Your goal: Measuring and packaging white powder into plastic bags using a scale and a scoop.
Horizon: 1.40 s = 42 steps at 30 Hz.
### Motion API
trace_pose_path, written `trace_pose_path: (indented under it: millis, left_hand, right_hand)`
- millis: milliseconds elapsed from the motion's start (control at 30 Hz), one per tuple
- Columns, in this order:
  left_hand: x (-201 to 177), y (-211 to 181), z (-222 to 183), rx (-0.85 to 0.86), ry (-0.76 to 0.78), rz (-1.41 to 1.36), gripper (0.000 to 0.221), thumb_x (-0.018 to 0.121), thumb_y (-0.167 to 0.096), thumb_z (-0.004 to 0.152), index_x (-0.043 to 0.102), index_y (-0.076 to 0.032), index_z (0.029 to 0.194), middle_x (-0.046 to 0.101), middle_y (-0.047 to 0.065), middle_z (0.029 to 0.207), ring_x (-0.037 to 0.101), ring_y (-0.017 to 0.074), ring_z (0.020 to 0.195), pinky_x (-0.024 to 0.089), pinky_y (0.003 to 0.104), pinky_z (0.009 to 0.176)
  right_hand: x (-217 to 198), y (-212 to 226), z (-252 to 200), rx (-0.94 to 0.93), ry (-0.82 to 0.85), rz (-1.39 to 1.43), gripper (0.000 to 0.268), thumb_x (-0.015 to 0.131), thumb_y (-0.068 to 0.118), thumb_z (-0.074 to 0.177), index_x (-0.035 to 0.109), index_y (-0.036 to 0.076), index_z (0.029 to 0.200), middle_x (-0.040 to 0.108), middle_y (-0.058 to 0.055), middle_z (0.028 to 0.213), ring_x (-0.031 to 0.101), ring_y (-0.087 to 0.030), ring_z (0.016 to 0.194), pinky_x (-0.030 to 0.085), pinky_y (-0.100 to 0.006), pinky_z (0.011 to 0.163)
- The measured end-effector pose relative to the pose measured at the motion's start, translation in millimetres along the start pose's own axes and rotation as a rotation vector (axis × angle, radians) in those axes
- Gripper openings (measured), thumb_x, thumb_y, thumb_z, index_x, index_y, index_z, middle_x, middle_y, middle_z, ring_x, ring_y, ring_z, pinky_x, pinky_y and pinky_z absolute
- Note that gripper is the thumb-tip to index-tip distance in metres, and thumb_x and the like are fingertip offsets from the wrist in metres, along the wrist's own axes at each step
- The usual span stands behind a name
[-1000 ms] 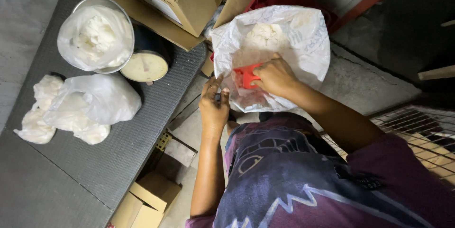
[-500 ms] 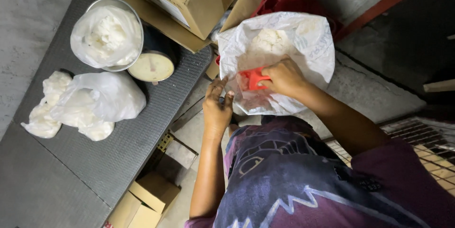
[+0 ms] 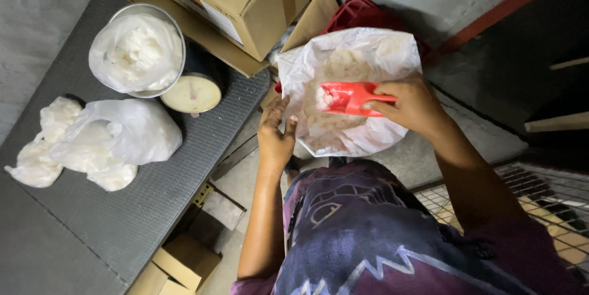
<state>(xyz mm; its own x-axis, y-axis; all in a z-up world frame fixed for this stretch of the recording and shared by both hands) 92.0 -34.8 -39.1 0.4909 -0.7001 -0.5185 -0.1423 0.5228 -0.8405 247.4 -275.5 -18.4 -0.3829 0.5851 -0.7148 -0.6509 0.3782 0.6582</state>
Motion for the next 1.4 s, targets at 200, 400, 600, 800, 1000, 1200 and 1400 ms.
trace_pose_path:
  millis: [200, 400, 600, 800, 1000, 1200, 1400]
  left_hand:
    - [-1, -6, 12, 0.079, -0.012, 0.033, 0.043, 0.072, -0.009, 0.091, 0.066, -0.006, 0.134, 0.061, 0.023, 0.142, 0.058, 0.0395, 0.134, 0.047, 0.042, 0.111]
    - [-18, -25, 24, 0.113, -0.038, -0.028, 0.048, 0.073, -0.006, 0.089, 0.065, -0.006, 0.136, 0.059, 0.022, 0.145, 0.056, 0.0392, 0.137, 0.044, 0.042, 0.114]
    - [-45, -29, 32, 0.082, -0.079, -0.052, 0.048, 0.073, -0.007, 0.091, 0.063, -0.006, 0.137, 0.058, 0.022, 0.145, 0.057, 0.0379, 0.135, 0.045, 0.041, 0.113]
    - [-67, -16, 34, 0.092, -0.137, -0.058, 0.046, 0.072, -0.004, 0.09, 0.065, -0.006, 0.135, 0.059, 0.021, 0.145, 0.059, 0.0378, 0.134, 0.046, 0.04, 0.114]
    - [-89, -9, 36, 0.054, -0.163, -0.05, 0.047, 0.072, -0.004, 0.089, 0.064, -0.006, 0.136, 0.059, 0.021, 0.145, 0.059, 0.0381, 0.133, 0.046, 0.04, 0.112]
    - [-109, 2, 37, 0.063, -0.199, -0.045, 0.045, 0.074, -0.007, 0.091, 0.065, -0.005, 0.135, 0.059, 0.021, 0.144, 0.059, 0.0386, 0.133, 0.046, 0.041, 0.112]
    - [-134, 11, 37, 0.033, -0.246, -0.061, 0.045, 0.073, -0.008, 0.092, 0.064, -0.006, 0.136, 0.058, 0.021, 0.146, 0.058, 0.0387, 0.134, 0.045, 0.042, 0.112]
  right_hand:
    - [-31, 24, 2, 0.042, -0.027, -0.055, 0.027, 0.088, 0.025, 0.079, 0.075, 0.002, 0.086, 0.066, -0.018, 0.068, 0.062, -0.027, 0.053, 0.047, -0.036, 0.053]
    - [-33, 30, 6, 0.087, -0.055, 0.072, 0.025, 0.085, 0.021, 0.084, 0.073, 0.001, 0.094, 0.07, -0.01, 0.077, 0.061, -0.012, 0.063, 0.048, -0.031, 0.059]
    - [-29, 46, 28, 0.078, -0.042, 0.064, 0.026, 0.086, 0.02, 0.083, 0.074, 0.001, 0.096, 0.072, -0.01, 0.079, 0.063, -0.009, 0.066, 0.049, -0.028, 0.062]
    - [-9, 50, 51, 0.019, -0.005, 0.08, 0.027, 0.087, 0.02, 0.082, 0.075, 0.002, 0.098, 0.075, -0.01, 0.087, 0.068, -0.012, 0.074, 0.052, -0.029, 0.067]
    - [2, 73, 75, -0.015, 0.016, 0.061, 0.028, 0.086, 0.02, 0.082, 0.075, 0.001, 0.098, 0.075, -0.011, 0.087, 0.068, -0.014, 0.073, 0.051, -0.029, 0.067]
    - [18, 91, 94, -0.082, 0.03, 0.075, 0.026, 0.084, 0.022, 0.086, 0.074, 0.001, 0.099, 0.074, -0.013, 0.09, 0.069, -0.012, 0.078, 0.052, -0.029, 0.071]
    - [29, 117, 120, -0.121, 0.034, 0.129, 0.026, 0.085, 0.022, 0.086, 0.073, 0.002, 0.098, 0.074, -0.009, 0.089, 0.068, -0.016, 0.074, 0.051, -0.029, 0.071]
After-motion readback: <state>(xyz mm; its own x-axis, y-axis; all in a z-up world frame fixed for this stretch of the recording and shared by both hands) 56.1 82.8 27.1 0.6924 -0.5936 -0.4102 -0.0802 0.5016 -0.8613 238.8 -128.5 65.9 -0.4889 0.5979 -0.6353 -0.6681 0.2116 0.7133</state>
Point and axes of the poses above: each hand's wrist, its own z-axis towards the middle knuckle, its own x-axis out of the palm, y = z × x, the point moved 9 cm from there along z, towards the middle knuckle
